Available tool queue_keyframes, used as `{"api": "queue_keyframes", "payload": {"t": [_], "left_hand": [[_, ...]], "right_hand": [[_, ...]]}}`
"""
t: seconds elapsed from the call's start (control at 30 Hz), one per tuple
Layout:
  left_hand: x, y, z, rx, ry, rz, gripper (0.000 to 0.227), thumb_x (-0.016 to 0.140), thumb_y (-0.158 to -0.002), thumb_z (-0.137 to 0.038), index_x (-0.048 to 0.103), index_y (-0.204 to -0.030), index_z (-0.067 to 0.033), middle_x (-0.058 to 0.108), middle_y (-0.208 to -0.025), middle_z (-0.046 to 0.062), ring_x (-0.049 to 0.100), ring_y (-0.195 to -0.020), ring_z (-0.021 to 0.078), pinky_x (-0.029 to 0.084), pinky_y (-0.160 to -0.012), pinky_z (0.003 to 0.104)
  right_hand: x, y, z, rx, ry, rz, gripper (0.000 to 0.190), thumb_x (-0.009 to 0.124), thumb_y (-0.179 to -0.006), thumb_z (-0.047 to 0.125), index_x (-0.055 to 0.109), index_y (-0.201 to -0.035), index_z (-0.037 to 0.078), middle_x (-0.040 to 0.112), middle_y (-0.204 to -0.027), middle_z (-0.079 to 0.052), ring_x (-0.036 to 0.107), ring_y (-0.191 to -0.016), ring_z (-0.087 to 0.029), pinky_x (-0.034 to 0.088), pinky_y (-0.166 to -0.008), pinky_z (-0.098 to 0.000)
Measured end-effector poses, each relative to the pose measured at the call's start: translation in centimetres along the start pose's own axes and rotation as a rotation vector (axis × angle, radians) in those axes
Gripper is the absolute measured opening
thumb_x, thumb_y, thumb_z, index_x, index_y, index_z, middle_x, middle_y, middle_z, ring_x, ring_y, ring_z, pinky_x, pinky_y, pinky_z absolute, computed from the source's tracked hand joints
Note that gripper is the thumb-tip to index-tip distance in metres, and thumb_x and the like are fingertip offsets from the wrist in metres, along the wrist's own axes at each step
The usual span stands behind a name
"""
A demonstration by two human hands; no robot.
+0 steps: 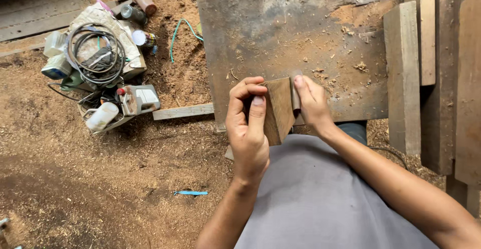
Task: The person sands a small rectangular wooden block using a piece of sandpaper held in their hands. They rotate the block to smooth all sides and edges, occasionally placing it on a larger wooden plank for support while continuing to sand.
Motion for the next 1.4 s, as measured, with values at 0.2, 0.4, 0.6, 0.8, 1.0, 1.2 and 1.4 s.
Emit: {"api": "queue_keyframes", "payload": {"t": [0.2,0.4,0.6,0.8,1.0,1.2,1.4], "left_hand": [[0.0,0.7,-0.2,0.017,-0.045,0.011,0.008,0.054,-0.110,-0.004,0.061,-0.114,-0.0022,0.060,-0.133,0.008,0.055,-0.127,0.0174,0.042,-0.117,0.032],[-0.2,0.8,-0.1,0.012,-0.001,-0.015,0.009,0.053,-0.108,-0.004,0.061,-0.112,-0.0022,0.059,-0.134,0.009,0.055,-0.124,0.0178,0.041,-0.115,0.032],[-0.2,1.4,0.2,0.017,0.013,-0.007,0.011,0.050,-0.107,-0.002,0.060,-0.113,-0.0027,0.058,-0.134,0.009,0.053,-0.127,0.0176,0.040,-0.116,0.032],[-0.3,1.1,0.4,0.063,0.048,-0.030,0.010,0.051,-0.107,-0.002,0.060,-0.112,-0.0028,0.058,-0.134,0.010,0.053,-0.127,0.0183,0.039,-0.117,0.032],[-0.1,1.5,1.4,-0.005,0.077,-0.037,0.010,0.052,-0.106,-0.004,0.060,-0.111,-0.0036,0.057,-0.133,0.009,0.052,-0.124,0.0172,0.040,-0.113,0.033],[-0.5,1.7,1.1,0.040,0.035,-0.030,0.011,0.050,-0.108,-0.004,0.060,-0.113,-0.0033,0.057,-0.134,0.010,0.052,-0.125,0.0173,0.039,-0.117,0.033],[-0.2,1.7,1.0,0.005,0.044,-0.040,0.011,0.049,-0.107,-0.003,0.059,-0.112,-0.0036,0.056,-0.134,0.009,0.052,-0.124,0.0173,0.039,-0.114,0.032]], "right_hand": [[0.3,5.0,6.4,-0.162,0.065,0.171,0.032,0.049,-0.106,0.028,0.065,-0.110,0.001,0.055,-0.065,-0.001,0.051,-0.060,-0.006,0.042,-0.055,-0.0278],[0.5,-0.4,3.8,-0.104,0.172,0.125,0.035,0.047,-0.118,0.025,0.055,-0.094,0.000,0.052,-0.077,-0.007,0.048,-0.075,-0.011,0.045,-0.067,-0.0300],[0.3,5.5,7.4,-0.102,0.213,0.261,0.032,0.047,-0.106,0.029,0.061,-0.097,0.001,0.056,-0.071,0.002,0.058,-0.062,-0.008,0.045,-0.058,-0.0294],[1.1,2.5,6.9,-0.046,0.082,0.226,0.036,0.046,-0.113,0.026,0.057,-0.089,0.001,0.052,-0.073,-0.003,0.048,-0.070,-0.011,0.043,-0.061,-0.0307],[0.8,5.5,7.9,-0.055,0.171,0.259,0.037,0.048,-0.107,0.031,0.057,-0.087,0.001,0.054,-0.067,-0.003,0.051,-0.062,-0.010,0.045,-0.058,-0.0291],[1.4,0.8,3.4,0.093,0.029,0.223,0.038,0.046,-0.110,0.030,0.059,-0.090,0.001,0.052,-0.073,-0.005,0.048,-0.068,-0.011,0.045,-0.059,-0.0313],[0.8,4.6,6.7,-0.050,0.140,0.265,0.030,0.046,-0.108,0.027,0.062,-0.102,0.002,0.060,-0.073,-0.006,0.057,-0.067,-0.012,0.048,-0.062,-0.0303]]}}
Point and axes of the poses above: each hand's wrist, its own y-axis away from the middle knuckle, its own x-axis out of the palm, z = x × y, the point moved 9 cm from there along -y, towards the middle knuckle
